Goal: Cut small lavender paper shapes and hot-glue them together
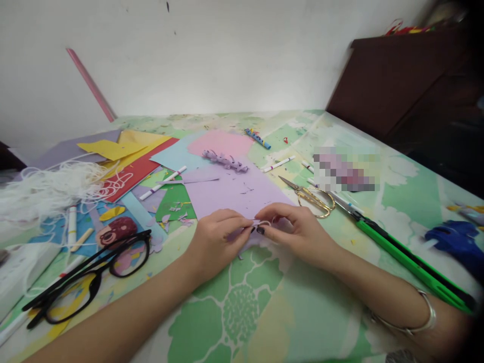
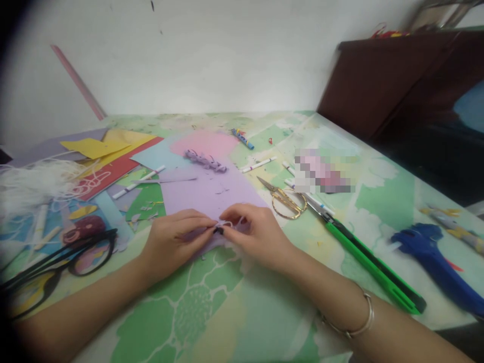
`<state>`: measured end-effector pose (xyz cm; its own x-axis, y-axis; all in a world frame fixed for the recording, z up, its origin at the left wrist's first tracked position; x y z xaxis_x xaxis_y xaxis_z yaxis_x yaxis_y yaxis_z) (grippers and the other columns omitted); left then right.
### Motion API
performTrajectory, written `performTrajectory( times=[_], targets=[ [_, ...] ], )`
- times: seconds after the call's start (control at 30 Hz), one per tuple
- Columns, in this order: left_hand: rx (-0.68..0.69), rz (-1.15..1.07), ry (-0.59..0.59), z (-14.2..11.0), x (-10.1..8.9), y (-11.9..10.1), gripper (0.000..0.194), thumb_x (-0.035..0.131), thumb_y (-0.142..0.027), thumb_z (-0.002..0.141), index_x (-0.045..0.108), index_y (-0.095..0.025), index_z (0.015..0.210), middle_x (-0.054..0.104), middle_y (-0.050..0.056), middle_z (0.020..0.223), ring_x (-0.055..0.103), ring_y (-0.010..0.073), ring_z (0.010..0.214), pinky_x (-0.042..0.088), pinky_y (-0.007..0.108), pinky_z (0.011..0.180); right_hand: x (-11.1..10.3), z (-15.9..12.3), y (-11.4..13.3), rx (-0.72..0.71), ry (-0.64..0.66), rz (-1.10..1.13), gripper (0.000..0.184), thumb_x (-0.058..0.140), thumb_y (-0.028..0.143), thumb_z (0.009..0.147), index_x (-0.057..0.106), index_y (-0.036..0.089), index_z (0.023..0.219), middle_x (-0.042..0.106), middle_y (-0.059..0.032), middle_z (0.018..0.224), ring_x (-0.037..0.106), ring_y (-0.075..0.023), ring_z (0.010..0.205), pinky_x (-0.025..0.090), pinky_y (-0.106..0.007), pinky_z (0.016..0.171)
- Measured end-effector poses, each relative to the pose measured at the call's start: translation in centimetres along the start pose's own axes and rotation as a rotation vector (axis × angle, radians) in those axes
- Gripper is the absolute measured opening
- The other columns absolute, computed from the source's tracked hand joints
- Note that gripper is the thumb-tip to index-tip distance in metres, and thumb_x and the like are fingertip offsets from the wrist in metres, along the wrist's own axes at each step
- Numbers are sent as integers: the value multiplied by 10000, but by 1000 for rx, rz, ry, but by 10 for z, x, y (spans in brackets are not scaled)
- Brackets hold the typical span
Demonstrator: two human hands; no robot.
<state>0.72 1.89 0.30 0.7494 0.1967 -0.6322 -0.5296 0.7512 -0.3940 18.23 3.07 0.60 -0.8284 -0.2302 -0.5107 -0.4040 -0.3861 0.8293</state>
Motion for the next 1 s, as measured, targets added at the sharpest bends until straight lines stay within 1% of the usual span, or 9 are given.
performTrajectory(
  times=[0.07, 0.23, 0.3, 0.4, 0.5, 0.57, 0.67, 0.8, 1.0],
  targets=[
    [-4, -10, 1, 0, 0, 0, 97, 651, -98, 791, 728, -139, 836, 750, 59, 772, 697, 142, 697, 553, 223, 639, 3, -1, 0, 4, 40, -23, 93, 597, 206, 825, 686, 189, 842, 690, 2, 769, 592, -121, 710, 444, -250, 653],
    [-24, -3, 18, 2, 1, 0, 92, 646, -101, 786, 713, -152, 822, 745, 44, 762, 691, 143, 693, 546, 231, 645, 0, 0, -3, 51, 6, 0, 110, 576, 184, 819, 684, 184, 797, 654, 10, 698, 556, -110, 643, 422, -239, 596],
    [-42, -1, 31, 3, 0, 1, 88, 640, -104, 789, 707, -158, 807, 741, 37, 746, 686, 141, 681, 539, 231, 638, -2, 1, -5, 98, 9, 64, 97, 588, 204, 807, 678, 181, 782, 647, 4, 686, 554, -115, 630, 427, -245, 583],
    [-79, 13, 27, 5, -3, 4, 91, 632, -109, 795, 705, -162, 794, 743, 34, 745, 684, 141, 678, 534, 236, 646, -7, 3, -8, 203, 16, 262, 91, 641, 256, 771, 676, 173, 785, 656, -8, 692, 582, -126, 634, 449, -254, 581],
    [-133, 42, -3, 8, -7, 11, 83, 637, -118, 788, 706, -164, 781, 747, 30, 743, 685, 146, 668, 533, 248, 651, -22, 5, -9, 245, -83, 485, 112, 708, 255, 714, 697, 181, 797, 667, -6, 718, 613, -126, 674, 477, -262, 648],
    [-169, 61, -20, 9, -11, 16, 78, 639, -137, 784, 710, -167, 775, 749, 28, 736, 683, 150, 651, 534, 258, 645, -36, 6, -8, 227, -163, 595, 110, 730, 225, 694, 716, 193, 799, 661, 2, 718, 609, -116, 683, 480, -263, 683],
    [-238, 74, -34, 11, -15, 26, 77, 646, -172, 779, 723, -170, 769, 753, 29, 730, 681, 154, 633, 539, 271, 644, -56, 6, -8, 183, -234, 686, 105, 724, 229, 719, 736, 215, 822, 642, 3, 696, 593, -114, 675, 486, -275, 699],
    [-352, 22, -47, 10, -15, 35, 78, 661, -198, 766, 735, -174, 761, 757, 29, 714, 676, 155, 612, 546, 269, 623, -74, 5, -9, 122, -339, 680, 135, 738, 279, 717, 745, 235, 845, 654, -15, 711, 621, -150, 717, 522, -325, 741],
    [-372, -3, -28, 11, -15, 33, 79, 663, -188, 749, 742, -184, 746, 762, 25, 703, 685, 155, 608, 553, 259, 605, -83, 5, -12, 74, -516, 577, 174, 788, 332, 679, 734, 212, 793, 697, -34, 702, 665, -178, 694, 541, -368, 759]
  ],
)
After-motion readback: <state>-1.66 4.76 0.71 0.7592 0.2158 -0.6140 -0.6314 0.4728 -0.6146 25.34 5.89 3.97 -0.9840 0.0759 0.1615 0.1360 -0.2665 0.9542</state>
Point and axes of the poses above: each hand's wrist, its own z-axis towards the middle knuckle, its own x-axis out of the palm, y = z × x, the point moved 3 cm from there along z, towards the middle knuckle
